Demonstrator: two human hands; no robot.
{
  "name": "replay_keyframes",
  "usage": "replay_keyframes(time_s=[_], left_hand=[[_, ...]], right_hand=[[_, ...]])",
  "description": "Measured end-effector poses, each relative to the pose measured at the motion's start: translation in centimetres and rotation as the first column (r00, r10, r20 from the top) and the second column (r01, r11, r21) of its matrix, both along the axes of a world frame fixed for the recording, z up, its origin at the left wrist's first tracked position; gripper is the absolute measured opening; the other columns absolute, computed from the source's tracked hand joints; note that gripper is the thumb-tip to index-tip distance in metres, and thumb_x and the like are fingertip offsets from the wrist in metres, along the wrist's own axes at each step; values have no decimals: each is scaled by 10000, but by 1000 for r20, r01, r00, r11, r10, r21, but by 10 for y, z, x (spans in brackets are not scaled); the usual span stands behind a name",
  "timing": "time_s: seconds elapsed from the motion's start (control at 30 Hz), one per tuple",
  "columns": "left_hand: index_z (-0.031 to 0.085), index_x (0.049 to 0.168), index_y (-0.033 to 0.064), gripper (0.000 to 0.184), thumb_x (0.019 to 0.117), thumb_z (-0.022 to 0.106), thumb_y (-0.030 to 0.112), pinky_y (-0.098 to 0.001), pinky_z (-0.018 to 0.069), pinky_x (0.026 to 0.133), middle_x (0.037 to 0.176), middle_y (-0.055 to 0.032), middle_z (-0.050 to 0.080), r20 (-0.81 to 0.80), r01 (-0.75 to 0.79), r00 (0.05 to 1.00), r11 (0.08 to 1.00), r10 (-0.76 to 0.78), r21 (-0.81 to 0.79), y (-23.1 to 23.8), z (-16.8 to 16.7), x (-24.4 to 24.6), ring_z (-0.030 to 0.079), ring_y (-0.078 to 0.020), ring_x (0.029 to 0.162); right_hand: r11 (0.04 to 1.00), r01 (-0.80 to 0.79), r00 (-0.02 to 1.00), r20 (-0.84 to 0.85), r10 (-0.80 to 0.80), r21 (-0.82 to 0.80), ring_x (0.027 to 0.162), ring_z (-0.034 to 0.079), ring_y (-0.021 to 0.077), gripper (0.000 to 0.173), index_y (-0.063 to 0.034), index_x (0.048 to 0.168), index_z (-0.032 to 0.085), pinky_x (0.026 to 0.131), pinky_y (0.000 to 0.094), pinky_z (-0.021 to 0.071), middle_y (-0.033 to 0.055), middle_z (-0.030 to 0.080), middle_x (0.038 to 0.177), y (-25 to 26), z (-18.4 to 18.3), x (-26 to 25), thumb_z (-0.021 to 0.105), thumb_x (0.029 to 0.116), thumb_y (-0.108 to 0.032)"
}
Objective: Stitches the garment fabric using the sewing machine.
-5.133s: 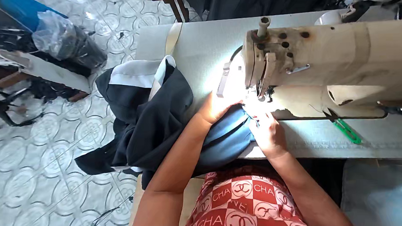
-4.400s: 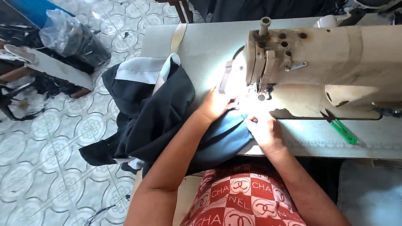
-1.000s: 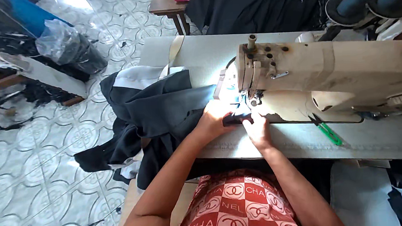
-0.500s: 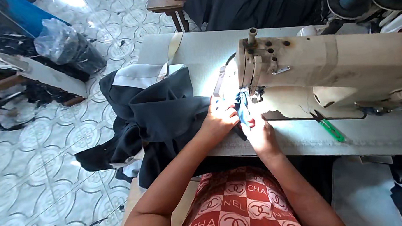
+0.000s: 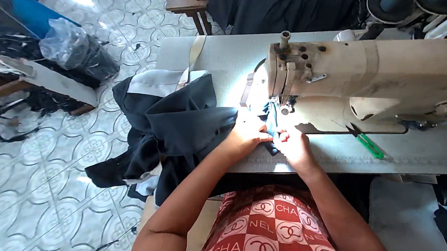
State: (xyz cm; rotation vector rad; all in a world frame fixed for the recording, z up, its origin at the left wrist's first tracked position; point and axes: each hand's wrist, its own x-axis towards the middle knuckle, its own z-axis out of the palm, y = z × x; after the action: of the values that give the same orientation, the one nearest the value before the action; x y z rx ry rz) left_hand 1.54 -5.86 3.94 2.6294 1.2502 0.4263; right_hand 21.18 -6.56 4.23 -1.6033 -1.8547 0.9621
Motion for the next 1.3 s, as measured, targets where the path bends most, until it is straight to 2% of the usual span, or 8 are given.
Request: replay_keyframes(time_s=[0.17, 0.3, 0.47, 0.57, 0.77, 1.1, 1.2, 1.3], left_hand=[[800, 994, 295, 331, 979, 584, 44, -634, 326, 1070, 1008, -11, 701, -12, 7, 1000, 998, -6, 66, 4, 1, -5, 619, -244, 1129], [797, 998, 289, 320, 972, 595, 41, -708, 276, 1097, 1032, -4, 703, 19, -2, 1000, 999, 1, 49, 7, -4, -7, 616, -248, 1159], [804, 1021, 296, 331, 963, 603, 38, -713, 304, 1082, 1074, 7, 715, 61, 21, 998, 999, -24, 47, 9, -10, -10, 615, -247, 1191], [803, 1043, 311, 326, 988, 584, 76, -673, 333, 1068, 1108, 13, 713, 52, 40, 998, 998, -42, 44, 8, -11, -9, 603, -237, 1209], [786, 1099, 350, 372, 997, 568, 67, -769, 185, 1123, 1169, 14, 712, 35, 29, 999, 998, -31, 49, 2, -11, -10, 585, -247, 1276], [800, 1070, 265, 340, 958, 592, 20, -764, 245, 1101, 1138, -16, 713, 61, -28, 998, 997, 24, 77, 29, -10, -13, 624, -262, 1203], [793, 1109, 267, 429, 928, 573, -54, -822, 143, 1113, 1173, -38, 709, 45, -49, 998, 998, 48, 30, 40, -12, -15, 634, -286, 1200], [783, 1115, 282, 413, 946, 560, -21, -812, 175, 1110, 1173, -38, 699, 21, -69, 997, 998, 69, 13, 47, -16, -16, 617, -292, 1211]], right_hand=[[996, -77, 969, 231, 83, -35, 908, 714, 293, 194, -18, 1082, 761, 849, 464, 574, 165, 737, 978, 4, 10, -10, 663, 931, -90], [991, -125, 958, 252, 134, -49, 945, 716, 293, 200, -22, 1089, 773, 877, 462, 572, 165, 742, 1014, 6, 14, -10, 653, 946, -95], [961, -202, 942, 306, 138, 189, 1027, 707, 326, 207, -79, 1081, 793, 893, 475, 581, 173, 727, 1082, -4, -5, -3, 667, 940, -163], [924, -212, 922, 379, 80, 320, 1084, 687, 322, 208, -144, 1074, 802, 835, 500, 577, 99, 722, 1211, -10, -17, -2, 648, 943, -193], [893, -219, 909, 416, 39, 393, 1037, 710, 287, 219, -155, 1067, 805, 768, 496, 570, 45, 756, 1169, -14, -23, 0, 633, 943, -213], [887, -182, 916, 402, -4, 424, 1056, 700, 337, 210, -133, 1075, 786, 769, 524, 567, 104, 749, 1087, 15, -22, -13, 638, 932, -173], [878, -169, 919, 394, -24, 448, 1052, 704, 321, 223, -140, 1090, 790, 811, 507, 565, 87, 756, 1120, 26, -23, -18, 643, 922, -149], [878, -161, 933, 359, -12, 450, 1038, 699, 340, 231, -120, 1107, 783, 835, 517, 567, 100, 748, 1138, 34, -28, -20, 643, 923, -133]])
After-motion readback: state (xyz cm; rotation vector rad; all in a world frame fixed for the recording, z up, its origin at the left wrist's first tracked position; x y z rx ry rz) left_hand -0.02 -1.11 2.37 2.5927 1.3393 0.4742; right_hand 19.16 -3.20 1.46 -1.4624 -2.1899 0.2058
